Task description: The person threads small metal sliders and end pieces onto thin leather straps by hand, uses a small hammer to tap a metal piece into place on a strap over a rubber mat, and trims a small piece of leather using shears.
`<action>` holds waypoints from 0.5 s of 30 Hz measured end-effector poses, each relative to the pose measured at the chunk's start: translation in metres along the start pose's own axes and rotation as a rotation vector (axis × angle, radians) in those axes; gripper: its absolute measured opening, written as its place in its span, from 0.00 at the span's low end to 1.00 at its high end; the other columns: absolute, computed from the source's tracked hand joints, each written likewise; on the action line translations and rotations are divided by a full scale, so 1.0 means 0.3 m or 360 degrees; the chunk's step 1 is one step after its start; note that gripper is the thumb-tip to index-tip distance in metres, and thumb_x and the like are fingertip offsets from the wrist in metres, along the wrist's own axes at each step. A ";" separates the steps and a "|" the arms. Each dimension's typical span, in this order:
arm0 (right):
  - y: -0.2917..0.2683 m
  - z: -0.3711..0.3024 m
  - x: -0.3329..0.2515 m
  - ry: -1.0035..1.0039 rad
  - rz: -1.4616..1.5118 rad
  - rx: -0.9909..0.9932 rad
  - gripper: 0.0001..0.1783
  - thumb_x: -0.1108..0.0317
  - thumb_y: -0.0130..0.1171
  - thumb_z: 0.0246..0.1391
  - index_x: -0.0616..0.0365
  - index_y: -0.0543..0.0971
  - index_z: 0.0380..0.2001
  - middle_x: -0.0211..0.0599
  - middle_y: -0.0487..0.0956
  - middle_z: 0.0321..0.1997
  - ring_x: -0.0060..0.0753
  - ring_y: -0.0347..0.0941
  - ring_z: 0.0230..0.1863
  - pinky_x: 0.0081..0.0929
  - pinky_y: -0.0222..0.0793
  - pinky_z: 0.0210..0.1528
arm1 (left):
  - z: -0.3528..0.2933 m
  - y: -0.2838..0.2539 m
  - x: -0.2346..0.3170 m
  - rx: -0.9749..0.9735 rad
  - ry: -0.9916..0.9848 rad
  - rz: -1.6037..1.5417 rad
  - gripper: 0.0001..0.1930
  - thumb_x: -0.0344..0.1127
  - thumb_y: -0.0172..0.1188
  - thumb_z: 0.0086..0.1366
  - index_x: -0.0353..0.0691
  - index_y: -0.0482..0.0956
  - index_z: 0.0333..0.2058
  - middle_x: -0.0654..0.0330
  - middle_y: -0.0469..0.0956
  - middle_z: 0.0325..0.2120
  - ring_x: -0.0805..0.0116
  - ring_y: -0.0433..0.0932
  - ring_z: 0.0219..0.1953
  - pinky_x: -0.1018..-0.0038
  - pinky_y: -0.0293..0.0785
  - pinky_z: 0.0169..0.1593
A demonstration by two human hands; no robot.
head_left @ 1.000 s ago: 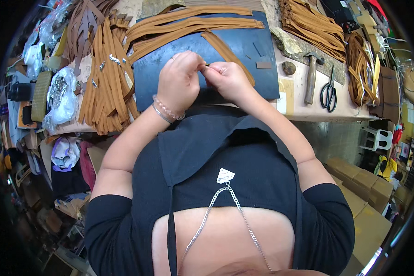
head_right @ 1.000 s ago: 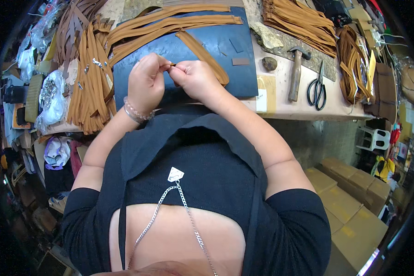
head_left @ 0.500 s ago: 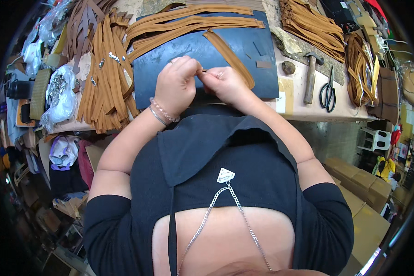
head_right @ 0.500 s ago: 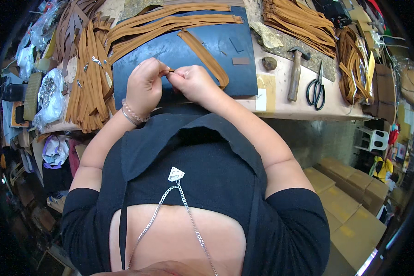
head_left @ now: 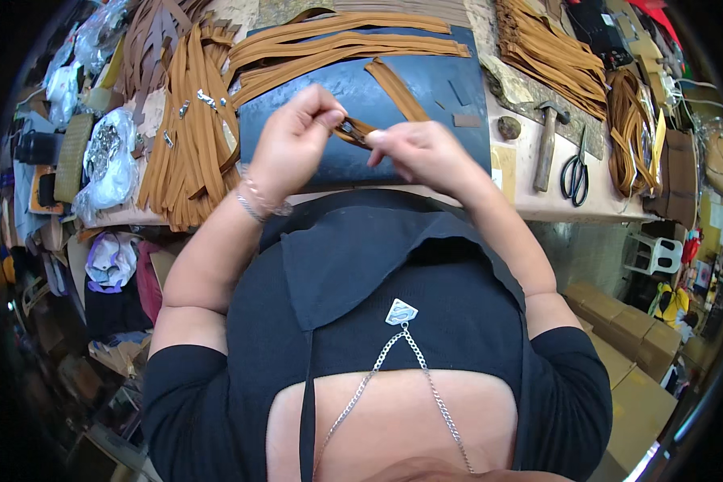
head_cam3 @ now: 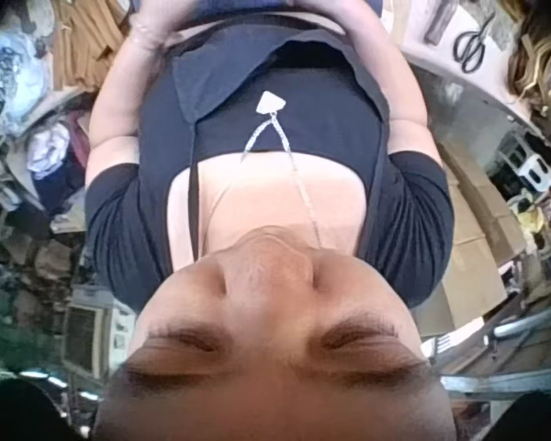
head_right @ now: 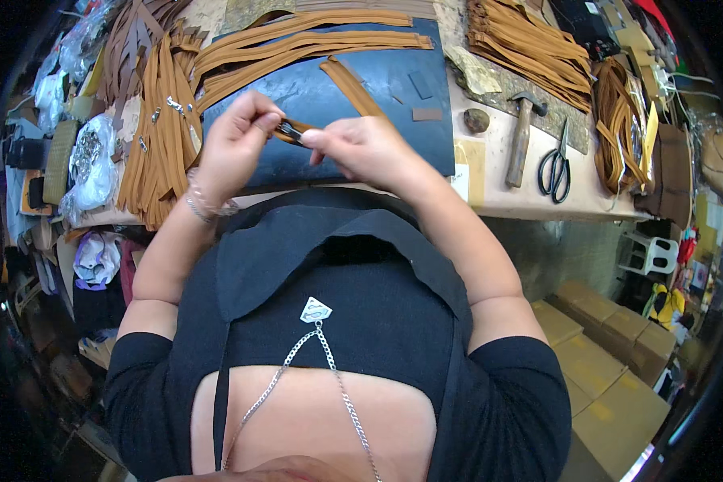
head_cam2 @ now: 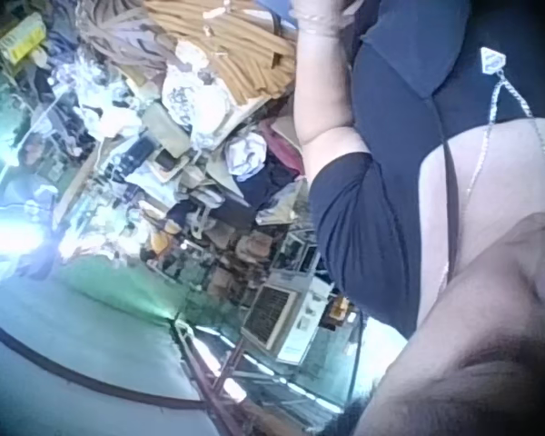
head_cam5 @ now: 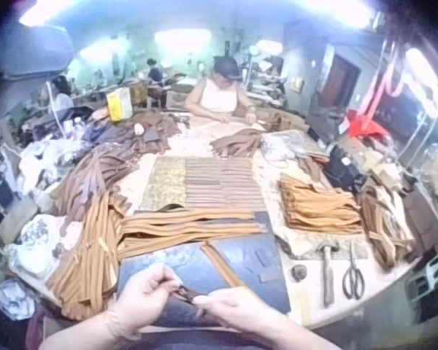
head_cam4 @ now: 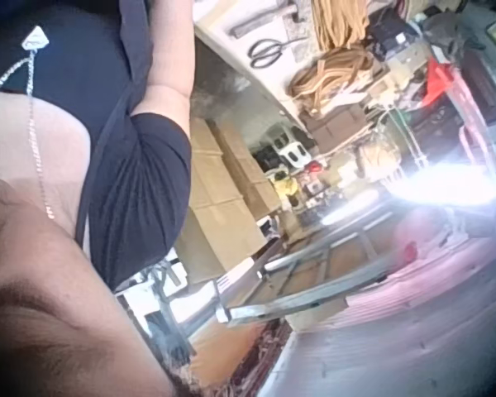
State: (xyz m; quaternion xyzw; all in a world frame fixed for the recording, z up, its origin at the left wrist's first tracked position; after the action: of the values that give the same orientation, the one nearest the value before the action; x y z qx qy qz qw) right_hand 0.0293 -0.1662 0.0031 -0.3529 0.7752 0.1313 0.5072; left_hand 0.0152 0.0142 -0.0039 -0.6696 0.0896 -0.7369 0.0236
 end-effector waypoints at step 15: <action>0.028 -0.090 -0.124 -0.0414 0.0383 -0.0062 0.09 0.71 0.60 0.62 0.65 0.79 0.43 0.29 0.81 0.37 0.18 0.75 0.41 0.21 0.72 0.46 | -0.088 0.033 0.172 -0.0307 -0.0336 -0.0846 0.01 0.29 0.55 0.72 0.39 0.75 0.39 0.69 0.75 0.32 0.84 0.70 0.32 0.84 0.69 0.39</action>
State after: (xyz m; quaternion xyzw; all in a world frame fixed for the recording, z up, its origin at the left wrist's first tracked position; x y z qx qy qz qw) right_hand 0.0139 -0.1599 0.0467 -0.2473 0.7371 0.2506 0.5768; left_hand -0.0172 -0.0009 0.0427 -0.7416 -0.0222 -0.6317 -0.2246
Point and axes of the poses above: each hand's wrist, its own z-axis towards the middle knuckle, its own y-axis out of the palm, x = y × z, the point moved 6 cm from there along z, towards the middle knuckle
